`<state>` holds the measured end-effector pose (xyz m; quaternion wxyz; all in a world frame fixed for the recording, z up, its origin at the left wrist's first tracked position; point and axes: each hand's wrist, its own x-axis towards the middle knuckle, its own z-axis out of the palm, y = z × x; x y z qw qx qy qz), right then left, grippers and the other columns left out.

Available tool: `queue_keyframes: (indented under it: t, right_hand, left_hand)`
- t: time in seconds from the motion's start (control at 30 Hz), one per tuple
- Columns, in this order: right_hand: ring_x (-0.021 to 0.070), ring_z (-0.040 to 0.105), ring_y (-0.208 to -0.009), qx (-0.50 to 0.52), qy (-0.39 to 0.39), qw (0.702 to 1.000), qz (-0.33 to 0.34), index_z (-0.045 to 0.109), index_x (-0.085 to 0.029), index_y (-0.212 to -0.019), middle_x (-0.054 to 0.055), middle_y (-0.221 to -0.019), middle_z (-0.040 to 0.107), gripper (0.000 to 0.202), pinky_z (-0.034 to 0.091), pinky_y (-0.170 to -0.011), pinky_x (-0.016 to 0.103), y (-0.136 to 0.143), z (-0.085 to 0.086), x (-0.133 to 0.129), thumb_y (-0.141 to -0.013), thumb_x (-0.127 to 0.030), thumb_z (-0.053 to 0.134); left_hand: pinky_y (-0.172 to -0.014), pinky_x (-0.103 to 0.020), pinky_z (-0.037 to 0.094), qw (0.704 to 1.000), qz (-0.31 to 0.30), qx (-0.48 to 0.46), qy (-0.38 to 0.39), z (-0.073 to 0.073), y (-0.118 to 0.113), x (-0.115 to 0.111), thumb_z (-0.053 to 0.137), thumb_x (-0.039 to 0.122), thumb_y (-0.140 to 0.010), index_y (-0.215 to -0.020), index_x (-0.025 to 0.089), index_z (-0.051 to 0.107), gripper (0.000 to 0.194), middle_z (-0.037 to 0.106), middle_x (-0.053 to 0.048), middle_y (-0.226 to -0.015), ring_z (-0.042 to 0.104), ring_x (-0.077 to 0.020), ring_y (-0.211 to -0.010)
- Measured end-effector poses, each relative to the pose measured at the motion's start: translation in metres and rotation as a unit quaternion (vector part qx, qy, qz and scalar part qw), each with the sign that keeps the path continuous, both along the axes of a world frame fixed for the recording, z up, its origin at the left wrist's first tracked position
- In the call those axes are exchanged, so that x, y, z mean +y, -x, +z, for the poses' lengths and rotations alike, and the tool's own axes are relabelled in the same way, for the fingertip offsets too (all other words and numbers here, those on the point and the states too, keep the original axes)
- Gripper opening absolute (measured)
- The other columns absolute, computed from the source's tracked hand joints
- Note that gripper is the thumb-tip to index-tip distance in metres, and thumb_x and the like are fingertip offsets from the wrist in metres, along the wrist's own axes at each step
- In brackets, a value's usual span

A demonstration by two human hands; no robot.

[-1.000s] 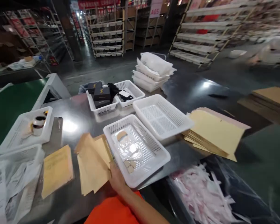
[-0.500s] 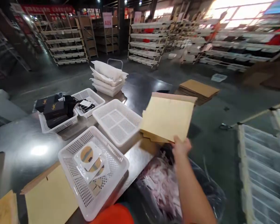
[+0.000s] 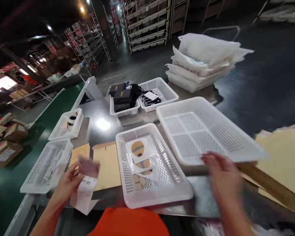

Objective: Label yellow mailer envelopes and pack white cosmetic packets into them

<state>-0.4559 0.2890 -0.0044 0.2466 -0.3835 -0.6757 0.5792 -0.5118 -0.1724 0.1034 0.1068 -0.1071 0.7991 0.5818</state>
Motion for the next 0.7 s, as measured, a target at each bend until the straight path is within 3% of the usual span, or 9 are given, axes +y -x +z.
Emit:
queue_keyframes:
  t: [0.07, 0.13, 0.17, 0.23, 0.3, 0.4, 0.47, 0.6, 0.7]
  right_hand:
    - [0.0309, 0.065, -0.085, 0.043, 0.160, 0.952, 0.258, 0.064, -0.027, -0.084, 0.013, -0.089, 0.070, 0.055, 0.050, -0.075, 0.048, 0.018, 0.011, -0.099, -0.059, -0.076, 0.068]
    - [0.0265, 0.065, -0.075, 0.024, 0.329, 0.835, 0.441, 0.061, -0.023, -0.095, 0.010, -0.085, 0.070, 0.067, 0.048, -0.066, 0.042, 0.031, 0.024, -0.190, -0.061, -0.081, 0.061]
    - [0.0239, 0.065, -0.073, 0.012, 0.388, 0.783, 0.487, 0.058, -0.022, -0.102, 0.009, -0.085, 0.070, 0.071, 0.046, -0.064, 0.038, 0.035, 0.029, -0.228, -0.065, -0.082, 0.056]
    - [0.0197, 0.064, -0.067, -0.019, 0.454, 0.726, 0.517, 0.055, -0.020, -0.106, 0.004, -0.075, 0.067, 0.073, 0.044, -0.059, 0.032, 0.040, 0.038, -0.285, -0.066, -0.082, 0.054]
    - [0.0151, 0.060, -0.064, -0.027, 0.444, 0.723, 0.529, 0.056, -0.019, -0.101, -0.001, -0.069, 0.063, 0.065, 0.042, -0.057, 0.027, 0.041, 0.042, -0.319, -0.062, -0.070, 0.069]
    - [0.0089, 0.051, -0.058, -0.012, 0.352, 0.769, 0.533, 0.058, -0.017, -0.081, -0.006, -0.063, 0.057, 0.045, 0.038, -0.055, 0.023, 0.044, 0.040, -0.346, -0.052, -0.039, 0.084]
    - [0.0077, 0.047, -0.054, -0.019, 0.326, 0.787, 0.524, 0.056, -0.018, -0.074, -0.007, -0.058, 0.055, 0.037, 0.036, -0.052, 0.023, 0.047, 0.036, -0.360, -0.052, -0.031, 0.082]
    - [0.0093, 0.051, -0.055, -0.068, 0.374, 0.741, 0.553, 0.058, -0.018, -0.085, -0.004, -0.069, 0.064, 0.043, 0.034, -0.048, 0.023, 0.054, 0.030, -0.388, -0.051, -0.029, 0.083]
    - [0.0082, 0.049, -0.052, -0.078, 0.393, 0.711, 0.578, 0.062, -0.017, -0.084, -0.005, -0.063, 0.062, 0.045, 0.033, -0.047, 0.022, 0.060, 0.030, -0.402, -0.047, -0.027, 0.085]
  left_hand:
    - [-0.068, -0.027, 0.054, 0.999, -0.023, -0.018, -0.040, 0.003, -0.002, 0.010, 0.079, 0.037, -0.065, -0.147, 0.021, 0.031, 0.096, 0.073, -0.011, -0.107, 0.066, -0.0172, -0.074]
    - [-0.059, -0.026, 0.051, 0.997, -0.049, -0.030, -0.060, 0.007, -0.005, 0.010, 0.079, 0.036, -0.066, -0.151, 0.023, 0.021, 0.104, 0.071, -0.012, -0.110, 0.062, -0.0134, -0.062]
    - [-0.057, -0.025, 0.049, 0.996, -0.060, -0.026, -0.060, 0.008, -0.006, 0.006, 0.078, 0.036, -0.067, -0.151, 0.024, 0.019, 0.103, 0.069, -0.013, -0.114, 0.059, -0.0112, -0.059]
    - [-0.057, -0.025, 0.048, 0.997, -0.074, -0.004, -0.030, 0.006, -0.009, -0.009, 0.073, 0.032, -0.071, -0.151, 0.027, 0.019, 0.096, 0.062, -0.014, -0.125, 0.052, -0.0065, -0.054]
    - [-0.062, -0.026, 0.049, 0.996, -0.082, 0.021, 0.016, -0.001, -0.010, -0.029, 0.069, 0.026, -0.073, -0.150, 0.029, 0.021, 0.091, 0.054, -0.013, -0.134, 0.046, -0.0030, -0.051]
    - [-0.073, -0.029, 0.050, 0.995, -0.078, 0.022, 0.052, -0.015, -0.012, -0.060, 0.066, 0.022, -0.072, -0.148, 0.029, 0.023, 0.088, 0.052, -0.012, -0.134, 0.049, -0.0032, -0.054]
    - [-0.069, -0.028, 0.048, 0.997, -0.073, 0.009, 0.037, -0.022, -0.014, -0.077, 0.065, 0.023, -0.072, -0.148, 0.029, 0.021, 0.088, 0.051, -0.011, -0.133, 0.049, -0.0039, -0.055]
    - [-0.057, -0.024, 0.042, 0.998, -0.049, -0.015, -0.028, -0.026, -0.016, -0.103, 0.064, 0.025, -0.071, -0.148, 0.030, 0.016, 0.090, 0.048, -0.010, -0.131, 0.044, -0.0031, -0.052]
    - [-0.055, -0.023, 0.039, 0.999, -0.029, -0.024, -0.018, -0.026, -0.017, -0.117, 0.062, 0.023, -0.070, -0.147, 0.028, 0.022, 0.087, 0.050, -0.009, -0.129, 0.041, -0.0027, -0.051]
